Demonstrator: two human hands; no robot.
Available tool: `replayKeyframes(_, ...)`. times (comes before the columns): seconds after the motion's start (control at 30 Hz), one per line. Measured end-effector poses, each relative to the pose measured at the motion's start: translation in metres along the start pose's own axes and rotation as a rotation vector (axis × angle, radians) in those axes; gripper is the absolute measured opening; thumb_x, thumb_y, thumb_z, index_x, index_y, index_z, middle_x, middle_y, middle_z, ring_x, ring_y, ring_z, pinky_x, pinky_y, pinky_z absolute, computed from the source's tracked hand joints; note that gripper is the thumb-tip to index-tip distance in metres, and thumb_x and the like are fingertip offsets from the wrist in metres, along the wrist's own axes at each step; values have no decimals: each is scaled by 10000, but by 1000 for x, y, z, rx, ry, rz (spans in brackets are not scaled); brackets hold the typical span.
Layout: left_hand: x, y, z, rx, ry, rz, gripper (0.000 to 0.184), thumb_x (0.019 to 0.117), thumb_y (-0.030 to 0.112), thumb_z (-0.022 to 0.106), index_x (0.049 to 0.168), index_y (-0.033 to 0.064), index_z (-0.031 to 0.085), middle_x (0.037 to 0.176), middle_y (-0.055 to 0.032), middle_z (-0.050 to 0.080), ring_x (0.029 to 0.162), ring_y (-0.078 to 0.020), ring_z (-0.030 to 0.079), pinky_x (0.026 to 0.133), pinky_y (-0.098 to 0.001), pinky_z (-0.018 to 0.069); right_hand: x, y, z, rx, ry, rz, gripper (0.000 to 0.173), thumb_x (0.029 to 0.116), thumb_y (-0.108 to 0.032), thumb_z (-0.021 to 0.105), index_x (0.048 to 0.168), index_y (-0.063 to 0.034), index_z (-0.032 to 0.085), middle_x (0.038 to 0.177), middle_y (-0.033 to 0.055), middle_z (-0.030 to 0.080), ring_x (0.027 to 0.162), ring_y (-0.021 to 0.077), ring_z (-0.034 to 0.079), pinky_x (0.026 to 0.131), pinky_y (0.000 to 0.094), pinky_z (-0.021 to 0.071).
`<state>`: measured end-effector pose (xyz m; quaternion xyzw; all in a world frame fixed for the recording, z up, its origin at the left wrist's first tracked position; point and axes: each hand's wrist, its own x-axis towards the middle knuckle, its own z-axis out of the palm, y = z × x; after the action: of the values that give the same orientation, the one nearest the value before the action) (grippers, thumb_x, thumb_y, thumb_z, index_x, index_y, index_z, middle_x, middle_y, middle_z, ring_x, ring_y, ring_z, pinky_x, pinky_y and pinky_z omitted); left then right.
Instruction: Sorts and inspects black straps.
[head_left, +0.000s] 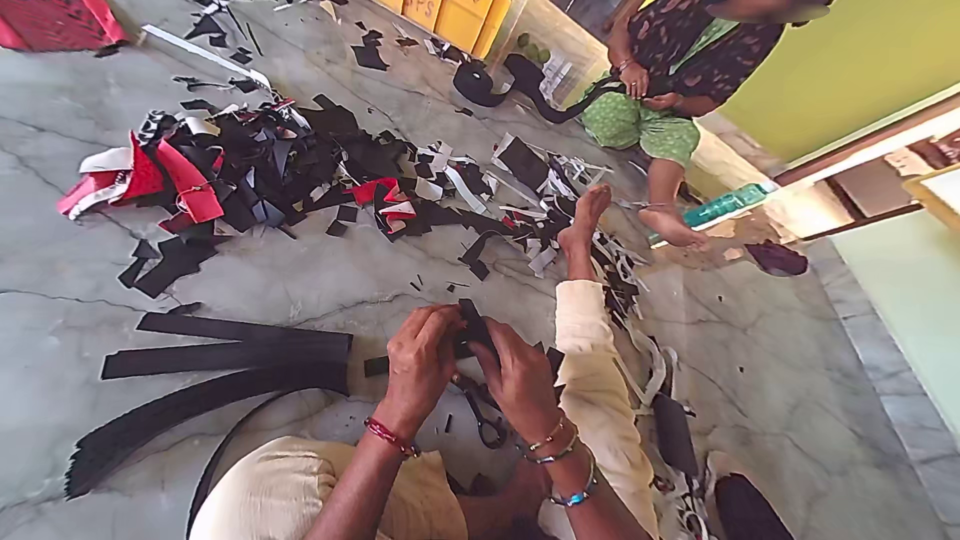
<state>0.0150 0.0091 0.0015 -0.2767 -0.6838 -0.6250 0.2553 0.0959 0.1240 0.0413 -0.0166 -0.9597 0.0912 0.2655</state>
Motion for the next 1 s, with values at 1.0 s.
replayKeyframes(1.0, -1, 0, 1, -497, -13, -257, 160, 899, 6, 692, 1005, -105, 736, 1008, -127, 735, 924, -44, 706, 854, -189, 581, 3, 10, 4, 355, 10, 106, 342, 990, -210, 600, 1143, 84, 683, 989, 151, 739, 816, 102, 706, 761, 205, 562)
